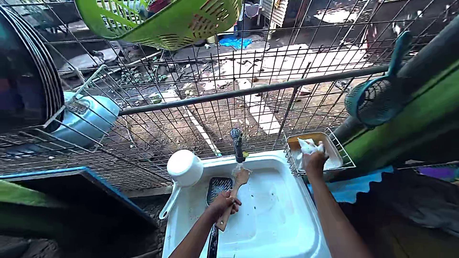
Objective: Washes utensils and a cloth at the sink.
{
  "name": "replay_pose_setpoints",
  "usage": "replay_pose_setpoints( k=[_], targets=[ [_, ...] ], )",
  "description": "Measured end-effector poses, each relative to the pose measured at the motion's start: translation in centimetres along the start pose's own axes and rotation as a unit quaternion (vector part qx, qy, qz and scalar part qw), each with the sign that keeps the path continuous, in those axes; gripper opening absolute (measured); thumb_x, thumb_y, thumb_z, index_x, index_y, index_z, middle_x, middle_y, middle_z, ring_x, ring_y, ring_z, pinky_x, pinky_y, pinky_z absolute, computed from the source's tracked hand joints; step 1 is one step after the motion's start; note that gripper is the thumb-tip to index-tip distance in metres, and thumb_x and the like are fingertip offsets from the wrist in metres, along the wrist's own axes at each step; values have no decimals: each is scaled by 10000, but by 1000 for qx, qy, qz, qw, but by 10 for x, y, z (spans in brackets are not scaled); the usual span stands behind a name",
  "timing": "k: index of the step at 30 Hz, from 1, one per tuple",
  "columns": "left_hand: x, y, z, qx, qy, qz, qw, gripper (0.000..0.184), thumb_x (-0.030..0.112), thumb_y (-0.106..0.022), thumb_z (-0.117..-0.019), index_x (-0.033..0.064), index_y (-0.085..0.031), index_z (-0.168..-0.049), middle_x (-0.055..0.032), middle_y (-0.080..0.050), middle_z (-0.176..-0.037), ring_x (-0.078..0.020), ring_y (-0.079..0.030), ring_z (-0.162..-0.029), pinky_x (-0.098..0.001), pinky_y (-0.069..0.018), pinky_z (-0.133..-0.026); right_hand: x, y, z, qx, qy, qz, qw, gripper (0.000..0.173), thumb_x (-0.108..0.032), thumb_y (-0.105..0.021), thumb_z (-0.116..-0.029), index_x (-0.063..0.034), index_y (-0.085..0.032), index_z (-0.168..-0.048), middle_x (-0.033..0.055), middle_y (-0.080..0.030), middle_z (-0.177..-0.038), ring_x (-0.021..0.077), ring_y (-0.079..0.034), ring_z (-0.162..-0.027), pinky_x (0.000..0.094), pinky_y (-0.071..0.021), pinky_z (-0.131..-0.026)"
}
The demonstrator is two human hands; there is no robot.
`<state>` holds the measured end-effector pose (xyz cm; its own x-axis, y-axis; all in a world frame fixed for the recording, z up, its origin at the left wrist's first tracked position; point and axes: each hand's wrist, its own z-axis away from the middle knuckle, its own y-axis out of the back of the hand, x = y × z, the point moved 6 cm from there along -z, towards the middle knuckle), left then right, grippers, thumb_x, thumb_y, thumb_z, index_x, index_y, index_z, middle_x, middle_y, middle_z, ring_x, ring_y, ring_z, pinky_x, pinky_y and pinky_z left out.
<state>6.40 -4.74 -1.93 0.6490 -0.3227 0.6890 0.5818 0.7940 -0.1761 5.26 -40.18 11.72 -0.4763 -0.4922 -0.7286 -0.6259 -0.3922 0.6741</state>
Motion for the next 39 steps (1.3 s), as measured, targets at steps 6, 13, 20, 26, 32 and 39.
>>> replay_pose_setpoints(
  k=[6, 13, 20, 26, 32, 39],
  targets=[
    [8, -10, 2, 19, 10, -56, 998, 251, 127, -391, -1116, 36, -444, -1344, -51, -672, -923, -79, -610, -579, -225, -533, -567, -39, -113, 161, -278, 124, -90, 948, 565, -88, -644, -940, 131, -485, -1435, 324, -490, -1487, 437, -482, -1398, 529, -364, -1193],
    [16, -19, 28, 57, 8, -176, 983, 211, 121, -470, -1090, -5, -502, -1256, -26, -583, -784, -86, -552, -547, -253, -520, -570, -28, -204, 132, -343, 125, 22, 931, 441, -214, -483, -1059, -38, -569, -1454, 150, -465, -1583, 381, -283, -1542, 679, -130, -1227],
    [16, 8, 23, 94, -5, -171, 981, 148, 114, -563, -1043, -10, -567, -1124, -27, -580, -709, -100, -547, -527, -273, -512, -557, -60, -206, 203, -413, 200, -16, 888, 523, -184, -443, -1060, 63, -424, -1520, 307, -283, -1632, 448, -195, -1556, 594, -97, -1270],
    [13, -9, 38, 65, -4, -173, 983, 250, 89, -537, -1048, 5, -506, -1282, -40, -571, -752, -111, -551, -541, -277, -517, -557, -18, -224, 116, -411, 38, 33, 910, 486, -215, -345, -1122, 73, -427, -1504, 266, -358, -1613, 373, -306, -1532, 485, -245, -1259],
    [16, 3, 28, 81, -15, -171, 982, 224, 108, -549, -1055, -14, -528, -1242, -37, -575, -734, -107, -558, -532, -272, -523, -552, -55, -204, 187, -398, 167, 6, 902, 517, -202, -398, -1087, 70, -408, -1526, 257, -318, -1637, 379, -216, -1566, 509, -112, -1290],
    [14, 1, 32, 76, -23, -155, 985, 266, 79, -548, -1049, -4, -504, -1298, -32, -568, -726, -102, -551, -519, -261, -515, -532, -39, -206, 136, -387, 52, 12, 920, 506, -187, -367, -1114, 108, -366, -1524, 310, -309, -1618, 406, -256, -1546, 478, -198, -1276]
  ],
)
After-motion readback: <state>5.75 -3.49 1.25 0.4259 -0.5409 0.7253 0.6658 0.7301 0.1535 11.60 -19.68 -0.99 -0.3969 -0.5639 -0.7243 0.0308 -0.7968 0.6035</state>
